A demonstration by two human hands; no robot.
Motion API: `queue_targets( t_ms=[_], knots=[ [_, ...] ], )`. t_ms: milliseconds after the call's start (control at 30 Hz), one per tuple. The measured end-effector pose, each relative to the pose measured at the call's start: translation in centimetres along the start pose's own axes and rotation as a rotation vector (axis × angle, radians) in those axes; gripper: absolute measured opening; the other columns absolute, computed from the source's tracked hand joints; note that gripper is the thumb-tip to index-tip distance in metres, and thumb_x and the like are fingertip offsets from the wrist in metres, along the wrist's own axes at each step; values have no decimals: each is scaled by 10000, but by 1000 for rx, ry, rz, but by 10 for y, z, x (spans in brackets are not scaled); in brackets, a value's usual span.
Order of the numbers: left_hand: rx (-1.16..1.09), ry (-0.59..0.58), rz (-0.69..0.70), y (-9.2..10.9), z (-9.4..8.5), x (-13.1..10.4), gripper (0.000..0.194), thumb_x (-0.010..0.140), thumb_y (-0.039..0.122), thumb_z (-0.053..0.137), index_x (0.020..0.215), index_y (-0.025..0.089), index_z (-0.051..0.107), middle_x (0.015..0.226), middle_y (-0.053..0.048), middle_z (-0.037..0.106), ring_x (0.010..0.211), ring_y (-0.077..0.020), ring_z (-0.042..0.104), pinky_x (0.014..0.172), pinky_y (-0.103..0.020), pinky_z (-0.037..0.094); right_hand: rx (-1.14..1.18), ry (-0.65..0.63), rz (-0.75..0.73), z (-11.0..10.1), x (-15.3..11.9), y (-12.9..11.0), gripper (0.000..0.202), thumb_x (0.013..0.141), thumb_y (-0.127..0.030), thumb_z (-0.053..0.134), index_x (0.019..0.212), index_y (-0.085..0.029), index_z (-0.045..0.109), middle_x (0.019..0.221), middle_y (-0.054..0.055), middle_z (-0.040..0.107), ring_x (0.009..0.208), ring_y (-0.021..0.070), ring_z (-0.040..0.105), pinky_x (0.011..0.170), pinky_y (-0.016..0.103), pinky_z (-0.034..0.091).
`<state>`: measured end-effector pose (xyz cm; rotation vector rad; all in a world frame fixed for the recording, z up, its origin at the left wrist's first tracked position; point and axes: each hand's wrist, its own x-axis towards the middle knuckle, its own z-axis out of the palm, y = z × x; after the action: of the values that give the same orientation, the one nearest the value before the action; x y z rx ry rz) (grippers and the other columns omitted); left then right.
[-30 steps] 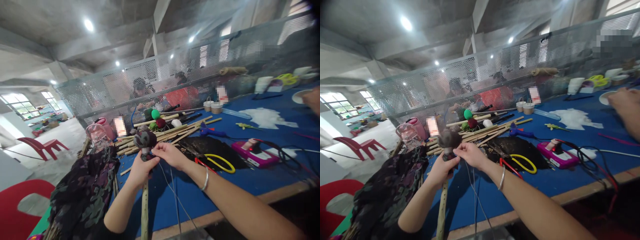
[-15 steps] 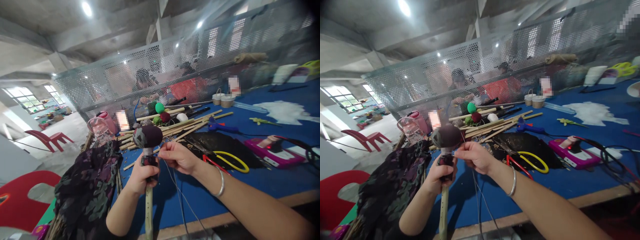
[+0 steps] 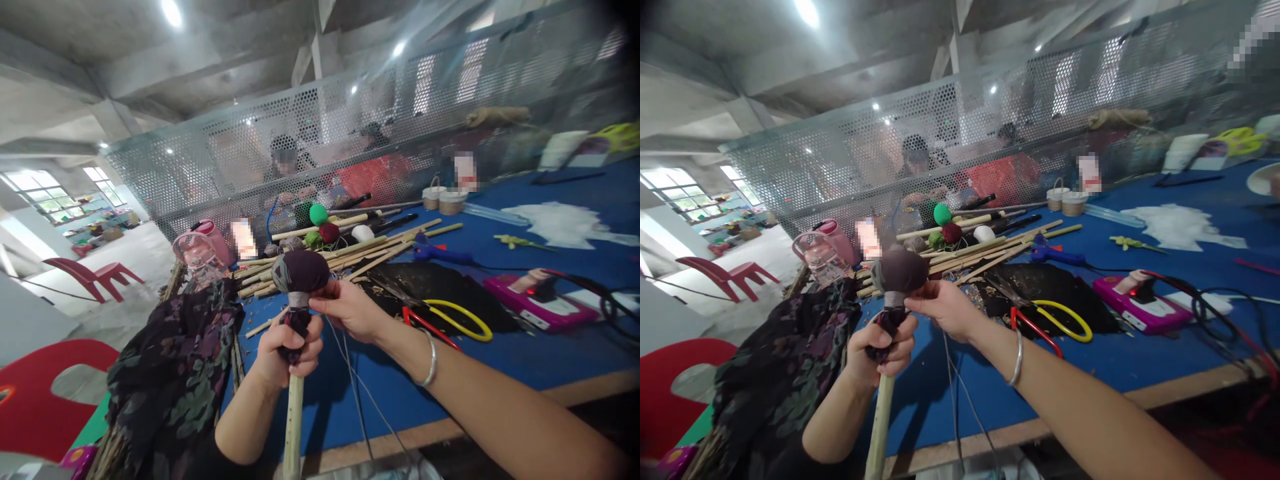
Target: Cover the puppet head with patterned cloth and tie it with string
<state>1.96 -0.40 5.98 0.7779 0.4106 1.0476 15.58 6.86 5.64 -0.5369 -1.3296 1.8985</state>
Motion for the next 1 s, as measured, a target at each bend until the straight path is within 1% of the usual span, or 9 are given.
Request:
queue_targets(
  t_ms=[167,267,400,500,600,667,733,833,1000],
  knots=[
    [26,-43,-124,-1,-12,7,194,517,224,550,530,179,362,465,84,208,340,-9,99,249,-110,130,102,-79,190,-7,3,9,362,538,-348,802,737,-150,574,368,-133,356,300,2,157,317,185,50],
    [86,-60,-204,-5,-27,13,198,496,270,578,516,169,408,410,88,231,312,-8,116,250,-128,121,121,-61,184,-9,6,17,343,533,-327,803,721,-133,593,399,-110,421,301,-3,200,313,177,74],
    [177,15,-123,-1,-37,10,314,509,293,660,740,90,596,556,-22,523,443,-86,466,390,-177,388,149,-21,131,-9,7,17,344,521,-304,810,728,-115,611,464,-71,512,313,-2,274,317,172,93],
    [373,295,111,15,-25,-1,567,600,334,701,1118,159,548,991,-87,632,872,-200,605,737,-292,488,200,7,113,-9,6,11,357,500,-284,823,738,-123,610,450,-92,467,323,-6,230,323,171,84],
    [663,795,343,31,3,-8,596,765,553,523,1251,215,461,1265,-103,534,1178,-261,475,941,-372,388,208,24,93,-8,6,8,354,492,-276,826,730,-132,606,436,-108,419,329,-5,190,326,179,56],
    [945,971,450,30,24,-8,607,799,560,485,1292,210,431,1383,-102,438,1296,-261,355,1040,-365,276,193,19,84,-6,5,8,349,500,-284,820,728,-138,600,440,-109,412,331,-1,187,324,182,52],
    [1160,918,428,17,40,-4,670,776,526,548,1334,188,393,1431,-125,378,1333,-279,300,1071,-366,217,157,17,74,-5,4,9,340,528,-301,803,753,-138,607,449,-105,415,333,3,192,319,180,59],
    [1258,821,311,-10,44,3,747,766,482,580,1382,156,311,1450,-186,323,1280,-328,382,1015,-400,289,103,34,66,-3,4,12,345,575,-319,768,835,-137,631,477,-91,450,335,9,218,317,178,84],
    [1170,892,311,-29,22,7,585,758,412,607,1247,152,419,1129,-172,592,991,-289,577,824,-358,403,11,15,20,-3,5,14,332,617,-337,731,867,-132,655,594,-32,579,395,32,362,349,185,186]
  ],
)
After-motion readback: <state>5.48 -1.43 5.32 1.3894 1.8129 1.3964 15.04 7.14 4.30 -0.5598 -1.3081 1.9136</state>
